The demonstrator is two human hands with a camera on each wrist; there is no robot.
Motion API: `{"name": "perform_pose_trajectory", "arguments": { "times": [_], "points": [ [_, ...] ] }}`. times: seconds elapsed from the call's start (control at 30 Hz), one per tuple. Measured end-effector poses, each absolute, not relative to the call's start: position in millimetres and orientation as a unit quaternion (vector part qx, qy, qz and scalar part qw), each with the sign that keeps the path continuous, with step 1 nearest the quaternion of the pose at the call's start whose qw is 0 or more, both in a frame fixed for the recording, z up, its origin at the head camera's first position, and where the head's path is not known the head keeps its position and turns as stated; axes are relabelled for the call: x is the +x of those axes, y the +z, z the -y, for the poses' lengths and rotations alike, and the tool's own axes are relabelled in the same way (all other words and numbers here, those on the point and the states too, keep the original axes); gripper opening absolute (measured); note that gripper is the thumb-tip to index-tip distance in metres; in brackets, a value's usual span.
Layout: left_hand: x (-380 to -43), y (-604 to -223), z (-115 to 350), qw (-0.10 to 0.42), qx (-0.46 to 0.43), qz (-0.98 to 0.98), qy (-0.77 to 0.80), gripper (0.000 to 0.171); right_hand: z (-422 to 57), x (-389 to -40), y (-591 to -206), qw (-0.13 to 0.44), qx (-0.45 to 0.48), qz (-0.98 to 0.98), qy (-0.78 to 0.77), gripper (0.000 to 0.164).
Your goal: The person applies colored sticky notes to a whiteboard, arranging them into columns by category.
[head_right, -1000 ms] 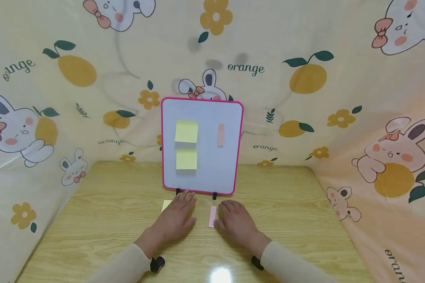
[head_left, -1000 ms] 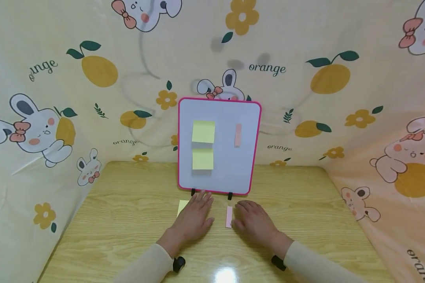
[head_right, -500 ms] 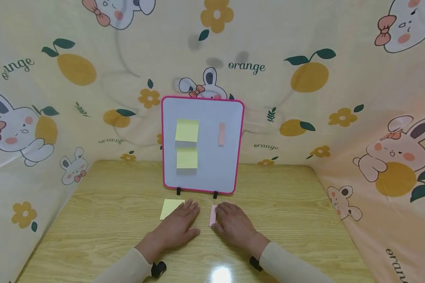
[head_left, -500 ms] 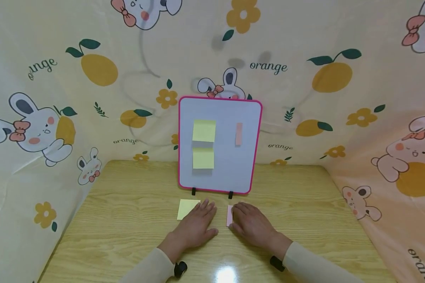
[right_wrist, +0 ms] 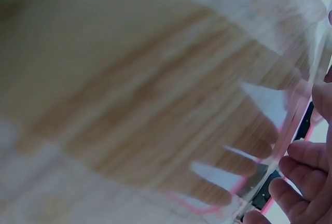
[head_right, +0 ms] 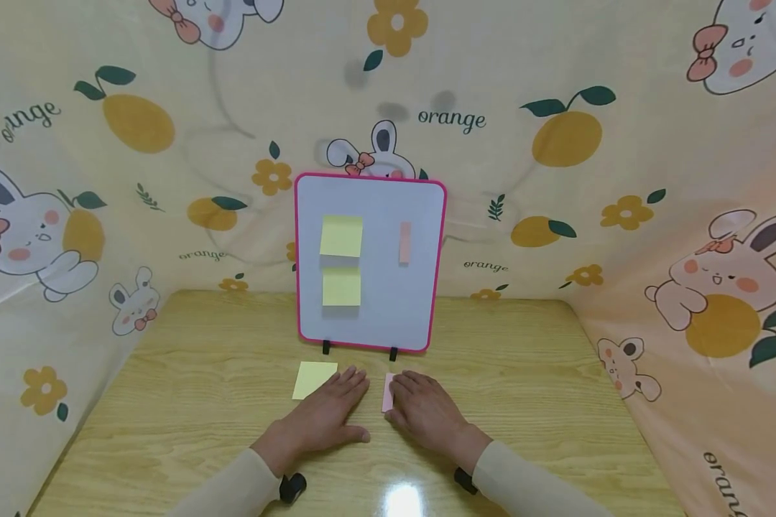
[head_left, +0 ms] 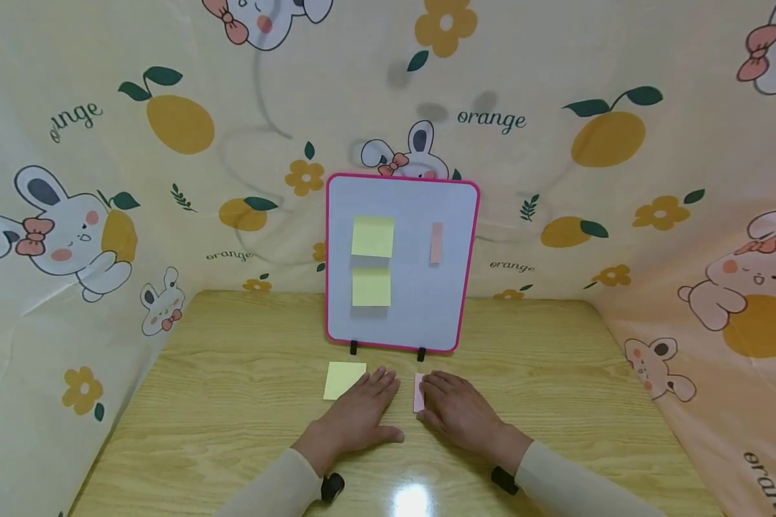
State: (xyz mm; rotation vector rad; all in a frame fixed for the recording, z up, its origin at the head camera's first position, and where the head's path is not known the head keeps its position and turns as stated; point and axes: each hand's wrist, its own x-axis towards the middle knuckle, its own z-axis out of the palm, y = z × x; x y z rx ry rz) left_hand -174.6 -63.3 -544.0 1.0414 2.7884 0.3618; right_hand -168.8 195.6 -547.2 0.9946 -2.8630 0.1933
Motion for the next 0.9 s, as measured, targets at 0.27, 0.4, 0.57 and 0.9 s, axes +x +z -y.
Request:
{"name": "perform_pose_trajectory", "arguments": {
  "times": [0.27,0.4,0.57,0.9],
  "points": [
    [-180.8,-542.5,56.9,0.056,0.371,-0.923,0.084,0.100,-194.8,-163.8,-545.1,0.031,0.321,0.944,0.064,0.053],
    [-187.1,-542.0,52.0,0.060,0.389,-0.917,0.074,0.105,-194.0,-161.8,-544.9,0.034,0.325,0.943,0.065,0.054],
    [-195.1,-542.9,48.2,0.081,0.400,-0.911,0.057,0.112,-193.9,-160.5,-546.9,0.070,0.345,0.934,0.058,0.051],
    [-203.6,-539.5,44.1,0.099,0.427,-0.898,0.046,0.115,-193.9,-158.0,-551.5,0.138,0.378,0.914,0.057,0.031]
  ]
}}
